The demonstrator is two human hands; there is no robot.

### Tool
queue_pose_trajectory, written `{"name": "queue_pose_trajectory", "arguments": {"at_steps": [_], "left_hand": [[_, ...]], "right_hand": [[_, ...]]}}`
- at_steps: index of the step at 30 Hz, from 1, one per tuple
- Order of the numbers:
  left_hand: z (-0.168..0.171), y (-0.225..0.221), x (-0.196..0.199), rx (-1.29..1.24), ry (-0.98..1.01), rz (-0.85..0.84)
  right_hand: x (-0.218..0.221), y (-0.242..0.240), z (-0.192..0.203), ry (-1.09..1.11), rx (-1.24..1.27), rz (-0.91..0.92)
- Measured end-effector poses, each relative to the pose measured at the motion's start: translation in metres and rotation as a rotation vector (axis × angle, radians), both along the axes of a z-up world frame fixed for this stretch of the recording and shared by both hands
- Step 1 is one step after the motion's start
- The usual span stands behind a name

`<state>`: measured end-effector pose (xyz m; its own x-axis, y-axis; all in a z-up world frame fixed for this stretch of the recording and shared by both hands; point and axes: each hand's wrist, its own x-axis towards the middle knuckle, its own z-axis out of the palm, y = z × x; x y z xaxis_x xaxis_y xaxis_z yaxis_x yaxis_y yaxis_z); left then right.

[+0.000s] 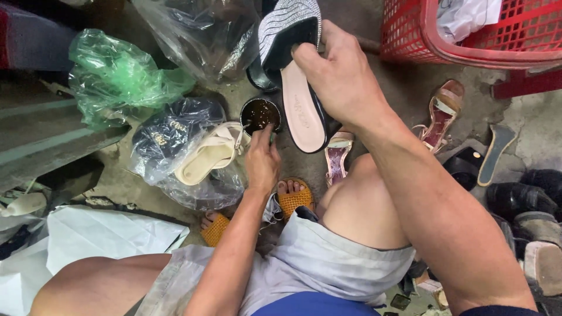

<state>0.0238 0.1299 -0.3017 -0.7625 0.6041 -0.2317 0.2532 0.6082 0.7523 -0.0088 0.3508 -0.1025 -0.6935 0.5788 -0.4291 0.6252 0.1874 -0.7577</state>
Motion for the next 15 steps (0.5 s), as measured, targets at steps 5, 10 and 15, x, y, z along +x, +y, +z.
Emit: {"name": "queue_pose_trajectory", "arguments": {"at_steps": [5, 10, 15], "left_hand": [[0.001, 0.012, -0.01, -0.049, 0.013, 0.055], [0.023, 0.005, -0.009, -0.15, -0.114, 0.009], [0.122, -0.021, -0.022, 0.021, -0.307, 0.435]], "right_hand": [[-0.001, 0.0, 0.002, -0.006, -0.023, 0.02], [-0.001, -0.002, 0.009, -0.023, -0.09, 0.031], [-0.004, -0.007, 0.013, -0.042, -0.126, 0.072]]}}
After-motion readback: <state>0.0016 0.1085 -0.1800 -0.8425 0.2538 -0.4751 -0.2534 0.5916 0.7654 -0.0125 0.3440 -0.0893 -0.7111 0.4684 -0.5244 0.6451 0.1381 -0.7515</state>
